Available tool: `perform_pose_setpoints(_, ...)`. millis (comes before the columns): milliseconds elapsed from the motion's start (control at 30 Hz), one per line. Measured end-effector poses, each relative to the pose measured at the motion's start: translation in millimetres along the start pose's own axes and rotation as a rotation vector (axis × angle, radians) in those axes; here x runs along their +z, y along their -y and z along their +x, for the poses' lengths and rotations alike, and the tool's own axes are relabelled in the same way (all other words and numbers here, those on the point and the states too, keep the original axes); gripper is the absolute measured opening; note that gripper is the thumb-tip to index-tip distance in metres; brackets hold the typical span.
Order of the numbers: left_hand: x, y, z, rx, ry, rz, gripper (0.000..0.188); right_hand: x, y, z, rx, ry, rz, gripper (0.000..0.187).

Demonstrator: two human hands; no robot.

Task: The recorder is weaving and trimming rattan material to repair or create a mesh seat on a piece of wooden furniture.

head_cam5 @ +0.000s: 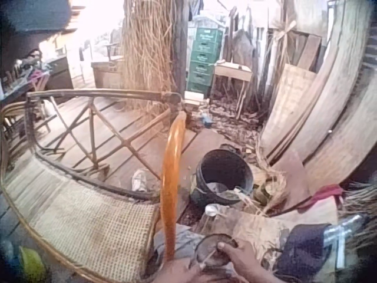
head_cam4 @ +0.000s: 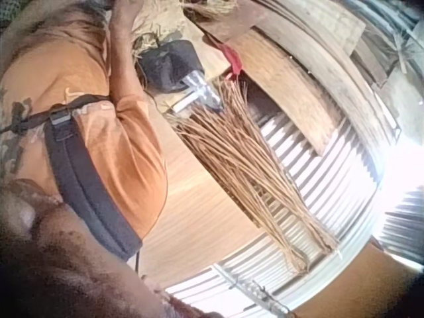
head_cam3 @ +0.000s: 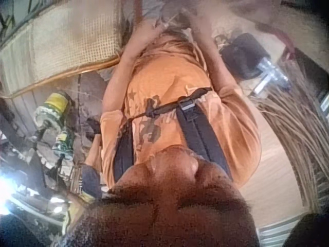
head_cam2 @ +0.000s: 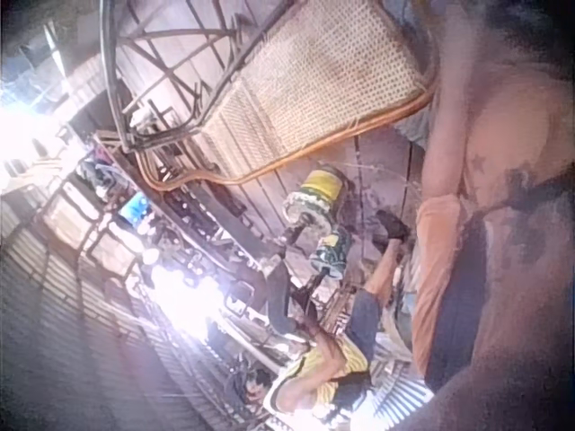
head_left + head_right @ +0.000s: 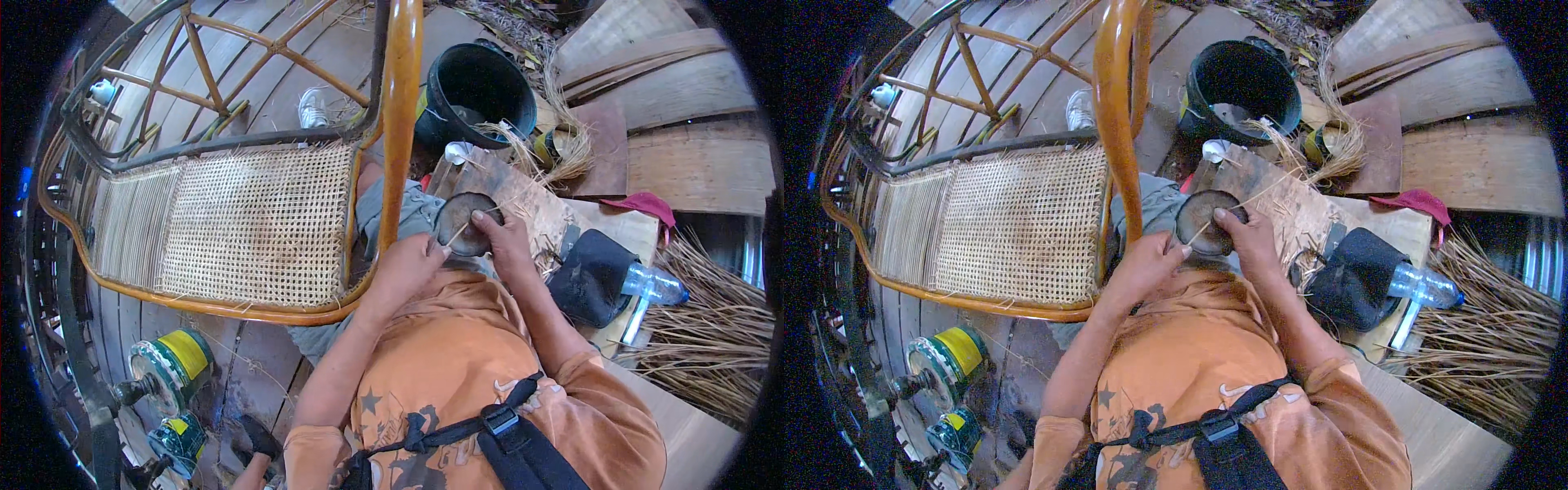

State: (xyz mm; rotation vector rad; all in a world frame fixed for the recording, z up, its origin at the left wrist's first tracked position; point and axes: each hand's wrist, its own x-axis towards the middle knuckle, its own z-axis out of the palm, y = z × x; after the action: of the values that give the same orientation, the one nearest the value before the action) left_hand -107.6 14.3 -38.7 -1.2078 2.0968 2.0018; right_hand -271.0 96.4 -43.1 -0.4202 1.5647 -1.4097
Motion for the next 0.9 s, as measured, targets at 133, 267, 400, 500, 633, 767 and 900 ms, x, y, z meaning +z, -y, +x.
perform_pose_setpoints(133, -1, -23, -16, 0.227, -0.156, 0.366, 0.024, -4, 1, 18, -0.152, -0.190, -0.039, 0.021)
perform_pose_setpoints(267, -40, -18, -81, 0.098, -0.124, 0.550, 0.021, -94, 12, 76, -0.344, -0.505, -0.254, 0.022)
perform_pose_setpoints(400, -138, 20, -181, -0.225, -0.494, 0.686, 0.011, -252, 33, 126, -0.549, -0.715, -0.591, 0.020)
perform_pose_setpoints(500, -279, 149, -316, -0.243, -0.954, 0.888, 0.014, -280, 85, 113, -0.464, -0.751, -0.561, 0.028)
perform_pose_setpoints(633, -331, 157, -341, -0.102, -1.407, -0.798, 0.023, -261, 84, 100, -0.198, -0.699, -0.791, 0.026)
perform_pose_setpoints(767, -313, 70, -235, 0.233, -1.327, -0.824, 0.024, -189, -13, 82, -0.103, -0.382, -0.686, 0.014)
perform_pose_setpoints(900, -210, -71, -120, 0.379, -1.396, -0.176, 0.015, -209, -66, 54, -0.157, -0.399, -1.437, 0.029)
